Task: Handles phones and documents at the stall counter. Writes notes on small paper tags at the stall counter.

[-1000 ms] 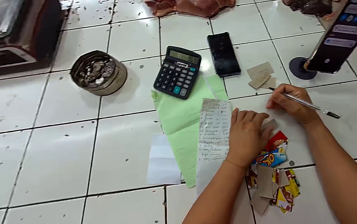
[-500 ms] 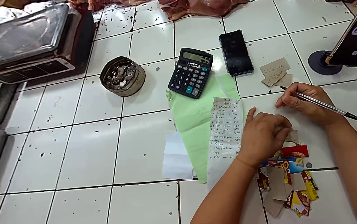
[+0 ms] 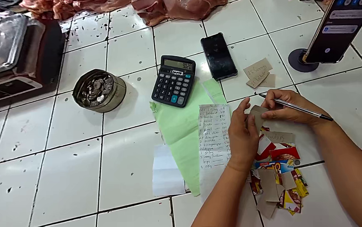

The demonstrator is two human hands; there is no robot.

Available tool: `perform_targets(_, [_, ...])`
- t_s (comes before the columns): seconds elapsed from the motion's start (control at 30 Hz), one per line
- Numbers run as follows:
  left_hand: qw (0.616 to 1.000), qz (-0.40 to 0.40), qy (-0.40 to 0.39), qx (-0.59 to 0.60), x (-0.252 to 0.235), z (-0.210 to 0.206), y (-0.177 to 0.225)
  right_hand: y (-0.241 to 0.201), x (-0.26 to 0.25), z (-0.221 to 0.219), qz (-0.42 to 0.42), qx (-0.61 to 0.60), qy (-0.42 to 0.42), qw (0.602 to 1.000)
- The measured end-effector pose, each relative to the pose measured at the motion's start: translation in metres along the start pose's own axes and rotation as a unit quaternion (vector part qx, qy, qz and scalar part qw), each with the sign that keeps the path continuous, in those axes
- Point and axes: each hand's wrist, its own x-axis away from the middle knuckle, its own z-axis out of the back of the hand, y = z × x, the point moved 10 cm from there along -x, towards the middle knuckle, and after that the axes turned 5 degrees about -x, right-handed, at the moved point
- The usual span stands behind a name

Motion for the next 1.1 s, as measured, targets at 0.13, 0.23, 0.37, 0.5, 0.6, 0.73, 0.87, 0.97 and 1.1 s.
perform_targets(0.13, [1.0,0.001,-0.009,-0.006,0.001,-0.004,-0.001,-0.005,0.004,0.022,0.065,0.066,0.114,0.989])
perform_targets(0.23, [0.997,-0.041,0.015,-0.06,0.002,-0.001,0.005,-0.009,0.011,0.029,0.065,0.138,0.205,0.967])
perform_targets(0.37, [0.977,-0.108,0.006,-0.182,0.004,-0.005,0.018,-0.021,0.012,0.033,0.029,0.286,0.275,0.918])
perform_targets(0.5, [0.933,-0.15,-0.122,-0.303,0.011,-0.032,0.017,-0.033,0.018,0.038,0.026,0.364,0.3,0.881])
perform_targets(0.6, [0.922,-0.157,-0.151,-0.321,0.013,-0.038,0.016,-0.05,0.025,0.033,0.127,0.366,0.325,0.863])
perform_targets(0.73, [0.914,-0.153,-0.17,-0.336,0.014,-0.041,0.015,-0.036,0.012,0.016,0.121,0.214,0.247,0.937])
perform_targets(0.87, [0.91,-0.156,-0.165,-0.346,0.015,-0.041,0.015,-0.011,0.005,0.021,0.044,0.076,0.219,0.972])
perform_targets(0.97, [0.909,-0.153,-0.169,-0.349,0.015,-0.042,0.014,-0.011,0.007,0.026,0.075,0.032,0.239,0.968])
perform_targets(1.1, [0.909,-0.144,-0.176,-0.35,0.014,-0.042,0.014,-0.01,0.004,0.018,0.065,0.043,0.234,0.969])
